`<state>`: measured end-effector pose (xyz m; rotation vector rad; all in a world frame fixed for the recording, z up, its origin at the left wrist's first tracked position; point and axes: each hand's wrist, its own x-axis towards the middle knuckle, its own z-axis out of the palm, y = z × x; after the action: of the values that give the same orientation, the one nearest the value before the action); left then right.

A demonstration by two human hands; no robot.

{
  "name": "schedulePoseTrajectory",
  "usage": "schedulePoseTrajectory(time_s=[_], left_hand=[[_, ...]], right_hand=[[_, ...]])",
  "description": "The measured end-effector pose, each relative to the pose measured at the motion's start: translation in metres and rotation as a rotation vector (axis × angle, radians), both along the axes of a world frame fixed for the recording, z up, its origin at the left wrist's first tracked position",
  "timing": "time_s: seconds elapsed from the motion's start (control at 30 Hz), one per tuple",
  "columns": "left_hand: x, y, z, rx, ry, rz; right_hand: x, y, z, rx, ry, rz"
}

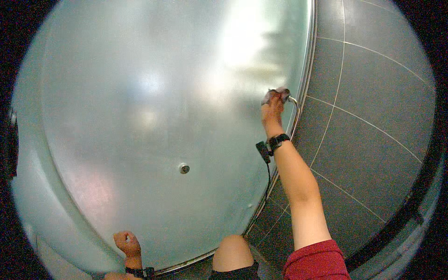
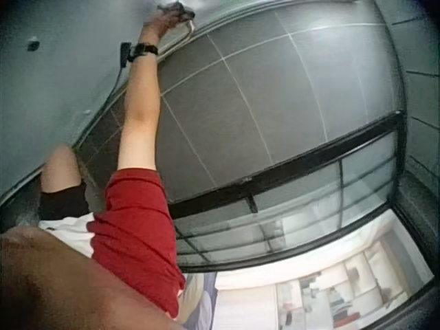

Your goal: The recorder is cleaning a frosted glass shower door using a pink cloth.

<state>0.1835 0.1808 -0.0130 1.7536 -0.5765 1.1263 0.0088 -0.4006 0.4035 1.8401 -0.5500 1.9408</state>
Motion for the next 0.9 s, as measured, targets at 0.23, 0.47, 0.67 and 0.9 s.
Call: schedulePoseTrajectory(time_s=[0.23, 0.47, 0.67, 0.9], left_hand=[[-0.007, 0.004, 0.01, -0.012, -0.031, -0.043], [-0.019, 0.008, 0.013, -0.009, -0.007, -0.064], [-0.017, -0.003, 0.014, 0.085, -0.078, -0.026], [-0.008, 0.008, 0.017, 0.089, -0.039, -0.033]], right_hand=[[0.066, 0.208, 0.018, -0.028, 0.179, 0.146], [0.132, 0.416, -0.01, -0.338, 0.515, 0.483], [0.145, 0.491, -0.045, -0.732, 0.523, 0.711], [0.13, 0.433, -0.021, -0.559, 0.895, 0.912]])
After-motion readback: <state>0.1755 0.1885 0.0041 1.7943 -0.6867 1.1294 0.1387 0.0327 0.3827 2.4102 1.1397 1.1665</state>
